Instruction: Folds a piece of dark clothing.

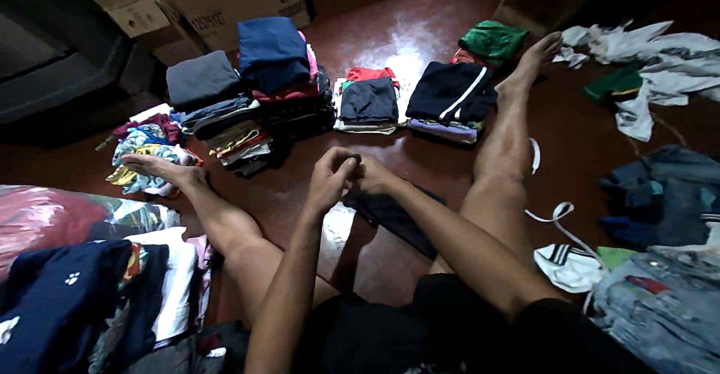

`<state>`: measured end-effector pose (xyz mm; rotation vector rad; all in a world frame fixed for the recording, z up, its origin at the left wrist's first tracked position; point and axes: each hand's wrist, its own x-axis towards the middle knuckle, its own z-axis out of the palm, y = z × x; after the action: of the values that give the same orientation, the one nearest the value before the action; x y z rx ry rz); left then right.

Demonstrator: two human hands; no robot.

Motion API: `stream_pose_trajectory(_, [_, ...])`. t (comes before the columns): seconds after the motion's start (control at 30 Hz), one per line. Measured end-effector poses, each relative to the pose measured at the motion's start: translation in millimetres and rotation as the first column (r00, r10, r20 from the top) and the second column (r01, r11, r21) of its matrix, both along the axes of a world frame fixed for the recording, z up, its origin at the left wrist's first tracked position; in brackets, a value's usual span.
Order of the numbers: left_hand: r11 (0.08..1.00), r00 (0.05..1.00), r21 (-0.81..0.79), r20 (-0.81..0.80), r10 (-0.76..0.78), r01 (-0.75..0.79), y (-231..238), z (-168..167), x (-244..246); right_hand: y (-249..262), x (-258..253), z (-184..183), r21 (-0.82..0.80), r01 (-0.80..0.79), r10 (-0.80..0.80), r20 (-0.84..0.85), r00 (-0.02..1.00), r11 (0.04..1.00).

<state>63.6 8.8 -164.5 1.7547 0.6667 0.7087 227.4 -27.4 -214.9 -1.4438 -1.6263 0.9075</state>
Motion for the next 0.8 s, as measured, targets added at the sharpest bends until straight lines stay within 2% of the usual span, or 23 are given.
stream_pose_trajectory(0.1, [0.996,0.973,-0.079,0.22,0.064,-0.048,6.6,11.6,2.1,0.2,16.7,-20.5,-0.068,0.062,-0.064,-0.022,0.998,0.996])
stream_pose_trajectory(0.2, [0.984,0.884,-0.152,0.44,0.155,-0.097,20.9,9.6,-1.9,-24.9,44.4,-42.7,-0.054,0.196,-0.196,0.006,0.981,0.979])
stream_pose_trajectory(0.3, [0.966,0.857,-0.229,0.466,0.219,-0.122,27.4,3.2,-0.4,-54.2,62.1,-63.1,-0.072,0.268,-0.267,0.021,0.963,0.961])
stream_pose_trajectory(0.4, [0.946,0.902,-0.285,0.351,0.253,-0.155,27.4,-14.5,21.4,-70.6,68.5,-87.5,-0.211,0.319,-0.296,0.136,0.946,0.924])
stream_pose_trajectory(0.5, [0.936,0.951,-0.325,0.223,0.214,-0.135,21.6,-34.7,47.9,-78.9,71.6,-103.8,-0.394,0.385,-0.296,0.267,0.917,0.835])
stream_pose_trajectory(0.6, [0.934,0.985,-0.33,0.059,0.163,-0.135,10.9,-50.7,67.5,-86.8,72.0,-112.3,-0.488,0.405,-0.26,0.339,0.904,0.773])
stream_pose_trajectory(0.7, [0.963,0.992,-0.256,-0.111,0.063,-0.089,6.4,-70.8,81.7,-93.2,73.7,-109.4,-0.52,0.423,-0.274,0.341,0.899,0.742])
stream_pose_trajectory(0.8, [0.995,0.938,-0.072,-0.335,-0.092,0.072,6.3,-105.0,87.4,-94.9,77.1,-109.4,-0.556,0.452,-0.297,0.35,0.888,0.697])
